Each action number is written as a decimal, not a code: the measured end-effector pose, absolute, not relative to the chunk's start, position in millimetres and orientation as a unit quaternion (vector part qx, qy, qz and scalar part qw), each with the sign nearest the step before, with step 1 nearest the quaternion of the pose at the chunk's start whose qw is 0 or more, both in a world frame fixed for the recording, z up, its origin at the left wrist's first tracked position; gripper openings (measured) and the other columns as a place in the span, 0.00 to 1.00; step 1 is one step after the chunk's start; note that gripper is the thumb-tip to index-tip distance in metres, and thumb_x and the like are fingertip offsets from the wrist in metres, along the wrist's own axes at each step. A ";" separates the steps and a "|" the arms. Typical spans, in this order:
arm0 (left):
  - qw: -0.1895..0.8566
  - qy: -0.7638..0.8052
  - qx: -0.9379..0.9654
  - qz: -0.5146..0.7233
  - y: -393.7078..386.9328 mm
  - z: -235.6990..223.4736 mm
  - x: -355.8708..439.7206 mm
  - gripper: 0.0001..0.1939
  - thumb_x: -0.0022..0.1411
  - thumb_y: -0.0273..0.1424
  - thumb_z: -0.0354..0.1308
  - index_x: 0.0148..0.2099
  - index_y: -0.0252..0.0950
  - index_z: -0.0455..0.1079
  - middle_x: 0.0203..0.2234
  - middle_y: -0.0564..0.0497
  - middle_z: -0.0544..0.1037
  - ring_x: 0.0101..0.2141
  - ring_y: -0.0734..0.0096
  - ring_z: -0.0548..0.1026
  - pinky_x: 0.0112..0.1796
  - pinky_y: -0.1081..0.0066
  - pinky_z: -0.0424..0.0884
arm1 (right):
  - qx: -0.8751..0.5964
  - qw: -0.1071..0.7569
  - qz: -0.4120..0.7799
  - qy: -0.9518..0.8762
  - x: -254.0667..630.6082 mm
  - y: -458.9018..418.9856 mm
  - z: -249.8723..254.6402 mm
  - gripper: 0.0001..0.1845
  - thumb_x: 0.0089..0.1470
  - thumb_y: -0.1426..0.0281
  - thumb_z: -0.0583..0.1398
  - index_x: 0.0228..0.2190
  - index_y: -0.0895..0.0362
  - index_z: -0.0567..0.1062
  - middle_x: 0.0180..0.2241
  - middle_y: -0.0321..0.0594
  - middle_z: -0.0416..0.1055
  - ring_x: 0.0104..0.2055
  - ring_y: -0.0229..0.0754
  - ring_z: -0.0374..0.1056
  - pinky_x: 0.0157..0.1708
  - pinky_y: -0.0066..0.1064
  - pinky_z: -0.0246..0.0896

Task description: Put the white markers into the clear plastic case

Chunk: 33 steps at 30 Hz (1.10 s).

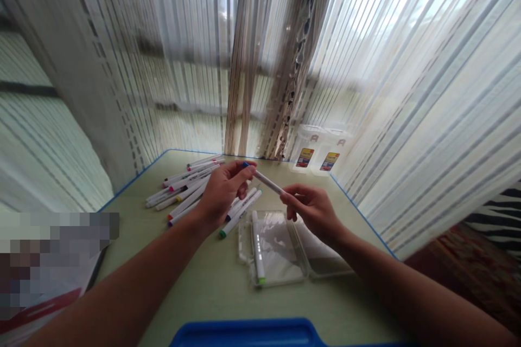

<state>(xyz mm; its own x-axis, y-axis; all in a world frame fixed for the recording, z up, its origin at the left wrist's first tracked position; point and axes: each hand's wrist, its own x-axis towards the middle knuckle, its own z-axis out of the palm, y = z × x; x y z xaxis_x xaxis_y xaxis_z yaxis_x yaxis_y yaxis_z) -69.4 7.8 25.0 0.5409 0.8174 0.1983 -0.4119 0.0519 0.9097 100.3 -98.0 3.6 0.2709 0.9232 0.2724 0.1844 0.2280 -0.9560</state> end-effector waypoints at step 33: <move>0.284 0.109 0.889 0.342 -12.1 8.6 -67.8 0.06 0.58 0.28 0.61 0.39 0.37 0.78 0.34 0.51 0.79 0.36 0.71 0.75 0.39 0.72 0.67 | -0.446 0.559 0.018 -0.698 80.0 -127.5 18.6 0.13 0.50 0.76 0.66 0.40 0.57 0.80 0.26 0.38 0.71 0.24 0.33 0.66 0.23 0.25 0.63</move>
<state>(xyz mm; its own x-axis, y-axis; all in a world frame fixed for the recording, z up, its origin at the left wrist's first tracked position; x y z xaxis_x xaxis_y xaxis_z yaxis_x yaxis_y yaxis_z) -67.8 -12.1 8.6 0.7427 0.3884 0.5455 0.0002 -0.8147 0.5798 80.0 -127.5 18.6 0.0245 0.6429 0.7655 0.6035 0.6010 -0.5240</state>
